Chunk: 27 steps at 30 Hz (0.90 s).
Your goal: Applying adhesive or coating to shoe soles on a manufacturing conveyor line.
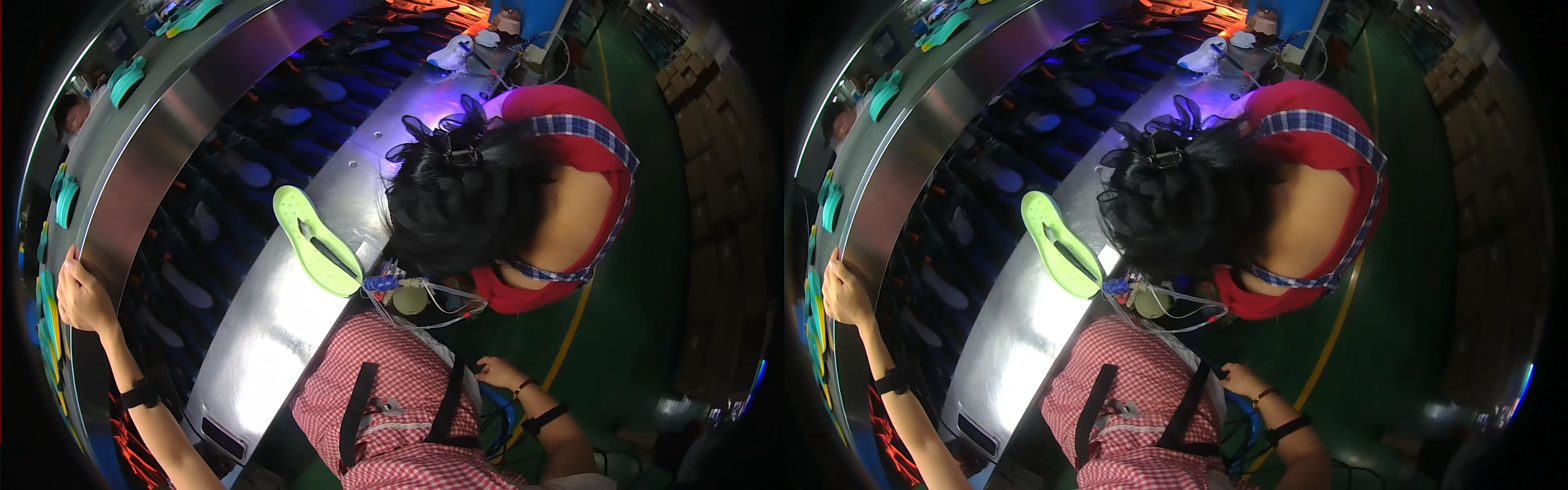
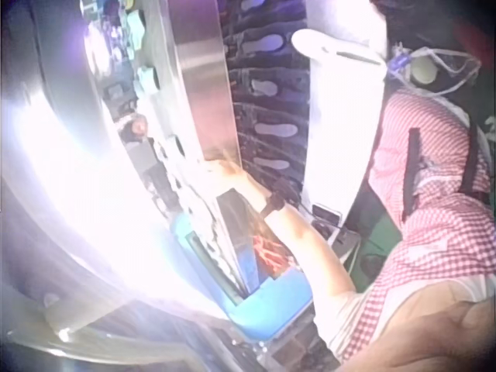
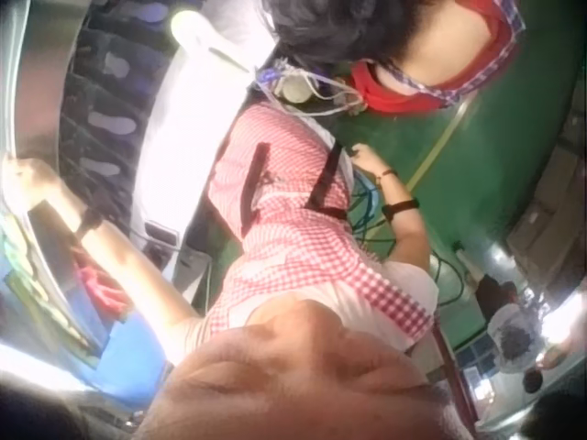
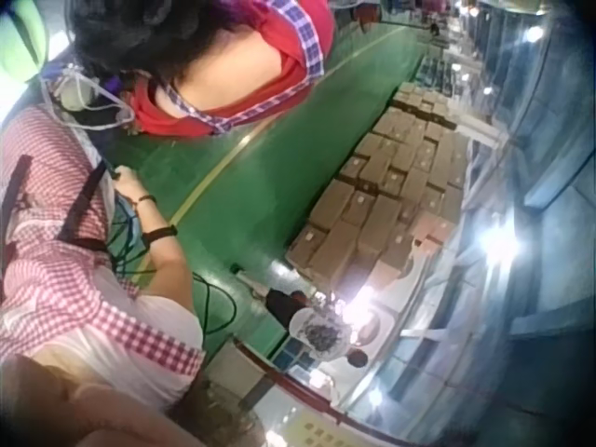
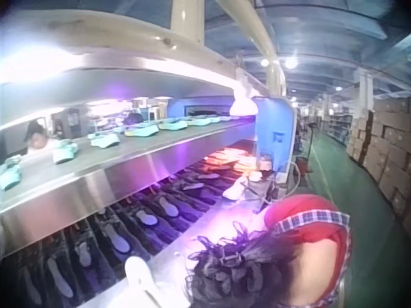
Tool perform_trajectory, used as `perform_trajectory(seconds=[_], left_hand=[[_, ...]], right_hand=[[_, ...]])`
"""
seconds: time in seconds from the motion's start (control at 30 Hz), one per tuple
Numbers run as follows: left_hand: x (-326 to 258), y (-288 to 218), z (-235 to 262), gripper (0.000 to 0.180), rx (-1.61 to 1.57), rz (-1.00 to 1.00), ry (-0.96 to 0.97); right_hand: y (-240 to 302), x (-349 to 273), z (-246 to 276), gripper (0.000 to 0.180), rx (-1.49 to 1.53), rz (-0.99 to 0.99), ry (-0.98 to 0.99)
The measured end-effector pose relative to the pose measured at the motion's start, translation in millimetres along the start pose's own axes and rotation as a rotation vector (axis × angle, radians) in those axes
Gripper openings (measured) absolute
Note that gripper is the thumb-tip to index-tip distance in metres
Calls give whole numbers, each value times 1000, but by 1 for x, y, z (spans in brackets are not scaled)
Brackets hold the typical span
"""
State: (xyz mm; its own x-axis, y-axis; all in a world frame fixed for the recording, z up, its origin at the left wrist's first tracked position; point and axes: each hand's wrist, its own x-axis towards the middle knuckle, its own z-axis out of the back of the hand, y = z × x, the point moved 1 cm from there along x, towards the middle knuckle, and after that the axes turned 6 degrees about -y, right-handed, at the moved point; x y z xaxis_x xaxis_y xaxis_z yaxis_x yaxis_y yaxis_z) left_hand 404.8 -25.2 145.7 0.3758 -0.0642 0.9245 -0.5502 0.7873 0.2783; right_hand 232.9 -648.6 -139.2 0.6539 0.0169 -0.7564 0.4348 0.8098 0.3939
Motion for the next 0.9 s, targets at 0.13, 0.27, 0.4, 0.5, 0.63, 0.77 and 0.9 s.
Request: perform_trajectory(seconds=[0.13,0.27,0.4,0.5,0.63,0.77,0.9], left_hand=[[0,-1,1,34,-4,1,-10],[-2,2,-3,34,-23,-15,-29],[-4,8,-9,35,-47,-16,-14],[-6,14,-11,35,-33,34,59],[-7,11,-11,36,-83,9,49],[-6,5,-9,36,-90,-19,28],[-8,10,-11,35,-38,8,6]], right_hand=[[5,2,6,45,-17,12,-2],[0,8,-2,46,-64,26,30],[-8,6,-12,46,-210,4,111],[-16,4,-15,47,-237,2,137],[-25,15,-14,48,-161,-51,59],[-26,30,-10,46,-147,-11,69],[-18,27,-4,48,-328,41,109]])
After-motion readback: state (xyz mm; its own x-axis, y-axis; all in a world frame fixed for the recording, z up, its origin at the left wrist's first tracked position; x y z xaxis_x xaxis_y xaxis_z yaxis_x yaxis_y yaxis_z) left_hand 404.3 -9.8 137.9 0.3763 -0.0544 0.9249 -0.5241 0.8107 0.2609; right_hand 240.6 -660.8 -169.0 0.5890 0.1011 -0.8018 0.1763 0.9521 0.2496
